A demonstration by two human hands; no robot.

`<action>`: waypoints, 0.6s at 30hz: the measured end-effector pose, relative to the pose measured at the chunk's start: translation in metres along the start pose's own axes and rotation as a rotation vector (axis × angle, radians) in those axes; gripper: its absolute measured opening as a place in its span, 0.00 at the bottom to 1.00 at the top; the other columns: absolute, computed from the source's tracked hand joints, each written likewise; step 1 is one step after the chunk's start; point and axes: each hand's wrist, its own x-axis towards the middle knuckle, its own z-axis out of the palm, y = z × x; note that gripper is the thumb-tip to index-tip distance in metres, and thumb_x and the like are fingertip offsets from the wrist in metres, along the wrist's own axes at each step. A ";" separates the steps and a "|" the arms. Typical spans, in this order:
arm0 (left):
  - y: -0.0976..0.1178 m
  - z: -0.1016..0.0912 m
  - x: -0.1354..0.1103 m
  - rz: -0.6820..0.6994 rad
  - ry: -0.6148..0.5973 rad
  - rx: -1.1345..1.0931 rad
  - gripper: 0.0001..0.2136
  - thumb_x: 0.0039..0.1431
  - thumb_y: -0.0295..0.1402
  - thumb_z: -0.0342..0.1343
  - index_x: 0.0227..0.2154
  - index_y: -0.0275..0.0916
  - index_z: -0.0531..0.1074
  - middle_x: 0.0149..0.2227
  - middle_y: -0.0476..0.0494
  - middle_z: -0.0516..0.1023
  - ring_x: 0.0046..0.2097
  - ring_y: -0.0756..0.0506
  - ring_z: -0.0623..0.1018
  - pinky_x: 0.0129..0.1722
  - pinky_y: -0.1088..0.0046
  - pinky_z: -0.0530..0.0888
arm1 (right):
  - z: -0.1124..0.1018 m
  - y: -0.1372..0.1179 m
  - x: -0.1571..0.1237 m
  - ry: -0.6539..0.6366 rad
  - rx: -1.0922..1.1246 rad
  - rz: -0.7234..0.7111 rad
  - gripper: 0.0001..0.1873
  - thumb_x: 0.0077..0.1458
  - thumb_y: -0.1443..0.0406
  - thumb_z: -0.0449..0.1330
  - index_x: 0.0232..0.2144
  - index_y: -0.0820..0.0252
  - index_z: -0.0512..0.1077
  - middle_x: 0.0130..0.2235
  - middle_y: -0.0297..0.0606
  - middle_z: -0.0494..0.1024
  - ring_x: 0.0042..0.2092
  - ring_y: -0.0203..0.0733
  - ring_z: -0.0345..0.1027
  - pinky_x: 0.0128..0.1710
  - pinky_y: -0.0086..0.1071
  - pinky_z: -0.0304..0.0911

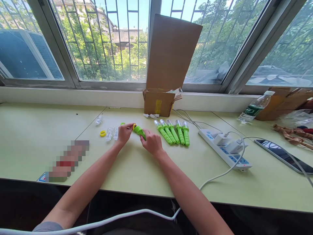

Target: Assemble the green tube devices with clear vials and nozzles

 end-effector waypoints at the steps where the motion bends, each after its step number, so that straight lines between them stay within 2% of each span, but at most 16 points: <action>1: 0.000 0.001 0.000 0.005 -0.013 0.000 0.09 0.59 0.35 0.54 0.39 0.44 0.78 0.39 0.46 0.81 0.35 0.48 0.79 0.38 0.72 0.74 | 0.000 0.000 0.000 0.003 0.004 -0.004 0.23 0.60 0.57 0.48 0.54 0.59 0.65 0.48 0.43 0.75 0.43 0.44 0.71 0.39 0.31 0.60; 4: 0.000 0.002 -0.001 0.030 -0.044 0.006 0.11 0.60 0.34 0.52 0.41 0.43 0.77 0.39 0.45 0.81 0.35 0.48 0.79 0.38 0.72 0.74 | 0.000 0.000 0.000 0.005 0.013 -0.007 0.22 0.60 0.57 0.48 0.54 0.59 0.66 0.48 0.43 0.75 0.43 0.44 0.70 0.39 0.31 0.60; 9: 0.005 0.001 -0.002 0.149 -0.152 0.048 0.17 0.58 0.22 0.46 0.44 0.42 0.76 0.40 0.46 0.80 0.41 0.48 0.78 0.43 0.71 0.73 | -0.001 0.001 0.000 0.008 0.016 -0.013 0.22 0.61 0.58 0.47 0.53 0.59 0.66 0.49 0.44 0.75 0.44 0.45 0.70 0.38 0.31 0.59; 12: 0.009 0.000 -0.003 0.196 -0.169 0.045 0.19 0.57 0.20 0.44 0.44 0.40 0.75 0.42 0.45 0.79 0.44 0.48 0.77 0.45 0.70 0.73 | -0.001 0.002 0.000 0.009 0.012 -0.003 0.21 0.61 0.58 0.47 0.53 0.59 0.66 0.49 0.44 0.75 0.44 0.45 0.70 0.38 0.31 0.59; 15: 0.013 0.000 -0.005 0.169 -0.162 0.024 0.18 0.57 0.21 0.44 0.45 0.40 0.74 0.42 0.44 0.79 0.44 0.48 0.76 0.44 0.70 0.73 | 0.001 0.004 0.000 0.024 0.009 0.001 0.21 0.62 0.58 0.47 0.54 0.59 0.65 0.48 0.44 0.75 0.44 0.45 0.70 0.37 0.31 0.58; 18: 0.016 -0.001 -0.005 0.095 -0.150 -0.023 0.16 0.59 0.23 0.44 0.45 0.40 0.72 0.40 0.45 0.79 0.38 0.49 0.77 0.39 0.73 0.73 | 0.002 0.005 0.000 0.043 0.012 -0.003 0.22 0.62 0.58 0.46 0.54 0.59 0.65 0.48 0.44 0.75 0.44 0.45 0.70 0.38 0.30 0.58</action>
